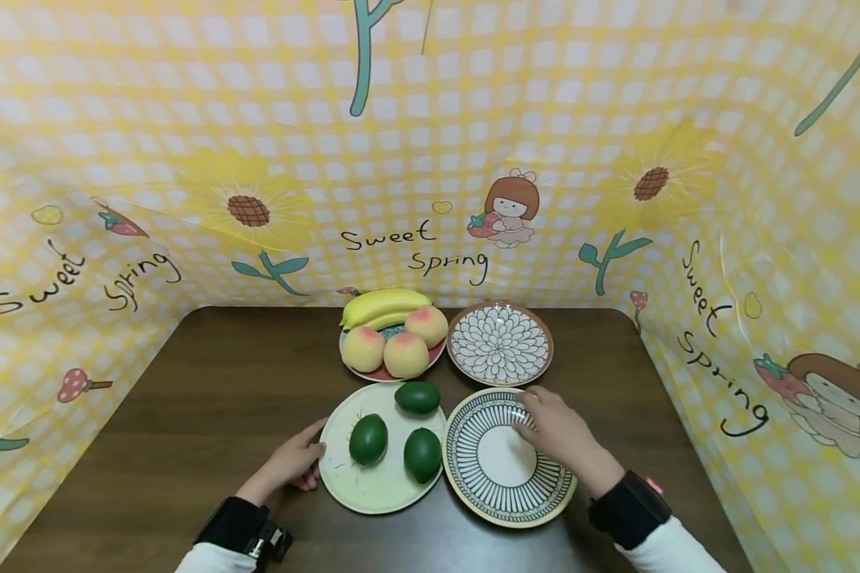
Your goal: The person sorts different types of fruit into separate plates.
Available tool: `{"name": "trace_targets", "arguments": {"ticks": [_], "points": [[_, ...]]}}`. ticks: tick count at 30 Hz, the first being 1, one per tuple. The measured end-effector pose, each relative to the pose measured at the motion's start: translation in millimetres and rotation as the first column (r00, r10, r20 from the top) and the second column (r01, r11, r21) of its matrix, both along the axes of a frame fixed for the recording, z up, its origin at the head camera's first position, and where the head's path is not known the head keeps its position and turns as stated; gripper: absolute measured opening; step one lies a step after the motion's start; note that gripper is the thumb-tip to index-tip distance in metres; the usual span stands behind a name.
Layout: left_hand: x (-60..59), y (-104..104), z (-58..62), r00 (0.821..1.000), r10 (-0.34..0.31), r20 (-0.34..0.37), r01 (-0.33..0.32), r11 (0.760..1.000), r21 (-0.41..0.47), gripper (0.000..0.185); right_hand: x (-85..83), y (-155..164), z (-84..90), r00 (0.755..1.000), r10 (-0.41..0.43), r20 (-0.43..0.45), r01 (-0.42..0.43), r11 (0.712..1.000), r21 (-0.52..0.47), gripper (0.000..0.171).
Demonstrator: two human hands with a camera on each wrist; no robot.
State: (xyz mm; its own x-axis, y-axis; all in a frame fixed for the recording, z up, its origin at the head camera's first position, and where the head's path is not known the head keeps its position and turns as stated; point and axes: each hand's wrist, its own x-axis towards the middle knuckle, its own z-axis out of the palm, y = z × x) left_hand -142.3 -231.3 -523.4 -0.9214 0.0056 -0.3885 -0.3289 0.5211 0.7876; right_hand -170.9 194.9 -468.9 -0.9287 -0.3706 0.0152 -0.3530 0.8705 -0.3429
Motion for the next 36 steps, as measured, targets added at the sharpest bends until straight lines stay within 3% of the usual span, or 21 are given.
{"name": "trace_targets", "arguments": {"ticks": [4, 8, 12, 15, 17, 21, 23, 25, 28, 36], "points": [[1.1, -2, -0.7, 1.0, -0.009, -0.003, 0.009, 1.0, 0.006, 0.057, 9.0, 23, -7.3, 0.99, -0.124, 0.063, 0.127, 0.991, -0.031, 0.047], [2.0, -5, -1.4, 1.0, -0.012, -0.001, 0.012, 1.0, -0.008, 0.056, 15.6, 42, -14.4, 0.966, -0.217, 0.143, 0.228, 0.971, -0.068, 0.051], [3.0, -8, -0.8, 1.0, -0.008, 0.012, 0.009, 1.0, -0.017, 0.056, 20.9, 58, -24.2, 0.926, -0.287, 0.244, 0.311, 0.948, -0.068, 0.06], [3.3, -11, 0.7, 1.0, -0.009, 0.019, 0.009, 1.0, -0.026, 0.056, 25.7, 68, -34.7, 0.881, -0.313, 0.355, 0.373, 0.921, -0.113, 0.065], [3.1, -12, 1.5, 1.0, -0.01, 0.02, 0.01, 1.0, -0.029, 0.057, 28.1, 72, -41.8, 0.845, -0.287, 0.451, 0.42, 0.879, -0.228, 0.064], [2.8, -15, 2.1, 1.0, -0.017, 0.017, 0.018, 0.999, -0.038, 0.057, 29.3, 74, -52.7, 0.791, -0.103, 0.604, 0.457, 0.755, -0.471, 0.059], [2.9, -15, 2.3, 1.0, -0.02, 0.018, 0.02, 0.999, -0.038, 0.057, 29.2, 74, -55.5, 0.777, -0.027, 0.629, 0.445, 0.73, -0.519, 0.057], [2.8, -13, 2.7, 1.0, -0.021, 0.017, 0.021, 0.999, -0.035, 0.057, 29.0, 74, -56.1, 0.776, -0.001, 0.63, 0.433, 0.728, -0.532, 0.056], [1.7, -9, 3.4, 1.0, -0.023, 0.015, 0.024, 0.999, -0.025, 0.057, 28.5, 73, -53.4, 0.78, -0.03, 0.626, 0.443, 0.733, -0.517, 0.052], [-7.2, 1, -0.1, 0.999, -0.028, 0.02, 0.029, 0.999, -0.029, 0.056, 26.4, 74, -43.9, 0.801, -0.115, 0.588, 0.441, 0.777, -0.45, 0.047]]}}
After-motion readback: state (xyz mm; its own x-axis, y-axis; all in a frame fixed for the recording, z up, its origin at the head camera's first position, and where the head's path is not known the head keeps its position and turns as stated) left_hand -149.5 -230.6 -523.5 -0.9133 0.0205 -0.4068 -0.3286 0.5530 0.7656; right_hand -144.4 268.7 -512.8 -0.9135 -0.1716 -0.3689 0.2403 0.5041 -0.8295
